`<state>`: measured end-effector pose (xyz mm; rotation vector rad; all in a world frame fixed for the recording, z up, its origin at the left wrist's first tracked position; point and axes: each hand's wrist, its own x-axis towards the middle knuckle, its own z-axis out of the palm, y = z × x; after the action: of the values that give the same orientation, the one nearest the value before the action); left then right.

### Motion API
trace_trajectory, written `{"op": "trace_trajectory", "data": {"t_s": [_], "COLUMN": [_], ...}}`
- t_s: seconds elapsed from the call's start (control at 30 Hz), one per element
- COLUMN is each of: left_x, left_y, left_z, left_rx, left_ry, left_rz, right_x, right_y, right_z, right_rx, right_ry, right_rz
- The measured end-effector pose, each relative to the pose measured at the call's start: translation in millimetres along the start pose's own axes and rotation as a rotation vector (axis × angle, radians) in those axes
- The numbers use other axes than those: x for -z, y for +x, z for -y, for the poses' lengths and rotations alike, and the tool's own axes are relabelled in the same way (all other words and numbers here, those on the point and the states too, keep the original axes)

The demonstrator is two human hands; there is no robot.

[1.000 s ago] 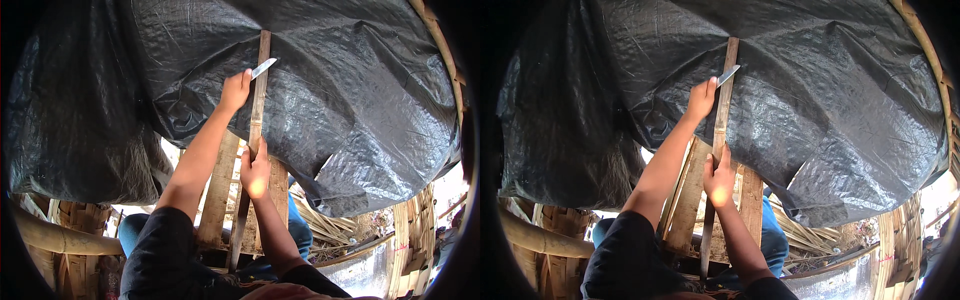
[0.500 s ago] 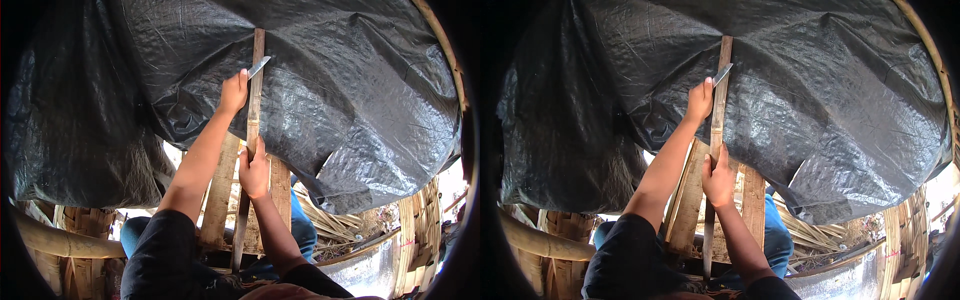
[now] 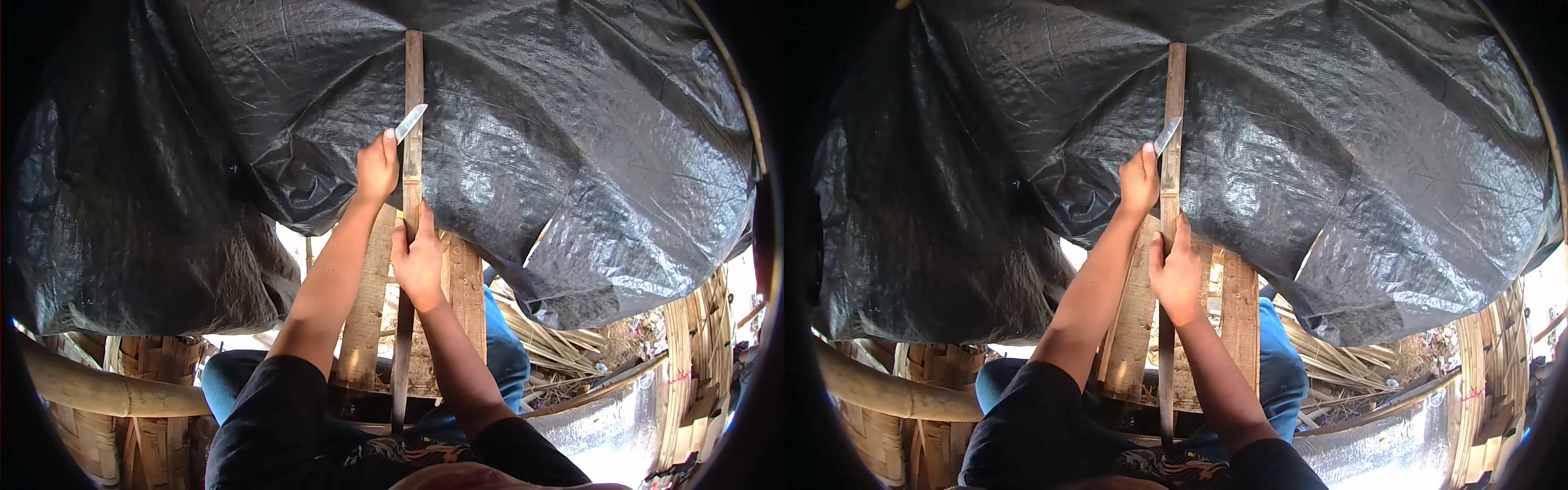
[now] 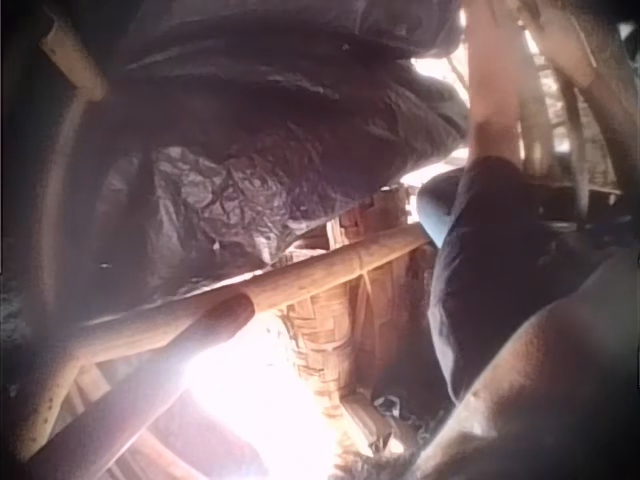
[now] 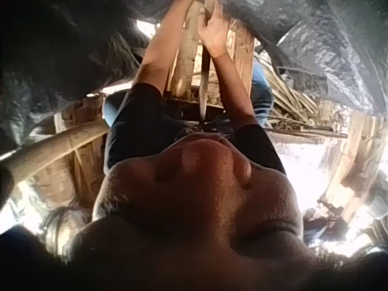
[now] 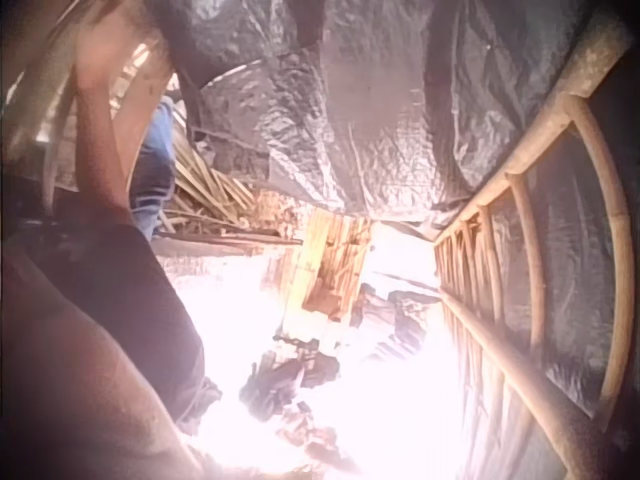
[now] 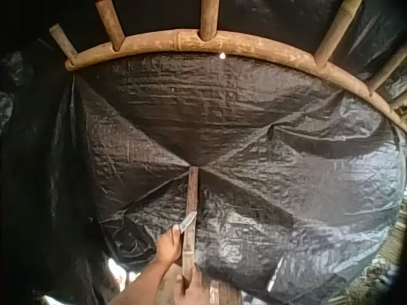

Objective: The person holds a long bamboo strip and scrapes along its length using a small knife.

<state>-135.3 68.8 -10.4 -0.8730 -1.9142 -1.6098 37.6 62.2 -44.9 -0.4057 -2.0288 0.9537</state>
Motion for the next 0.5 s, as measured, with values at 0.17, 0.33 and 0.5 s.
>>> {"op": "trace_trajectory", "data": {"t_s": [0.17,0.33,0.5], "left_x": [33.5,70.6,109.1], "left_y": [-93.8,-150.3,-79.6], "left_z": [48.8,69.3,52.1], "left_rx": [0.077,0.535,0.385], "left_ry": [0.015,-0.184,0.535], "left_rz": [-0.005,-0.218,0.189], "right_x": [-3.6,-13.6,13.6], "right_y": [-3.9,-3.6,-2.8], "right_z": [2.0,6.2,28.9], "right_rx": [-0.030,0.137,0.422], "right_ry": [0.059,-0.013,-0.462], "right_rz": [0.009,-0.133,-0.364]}}
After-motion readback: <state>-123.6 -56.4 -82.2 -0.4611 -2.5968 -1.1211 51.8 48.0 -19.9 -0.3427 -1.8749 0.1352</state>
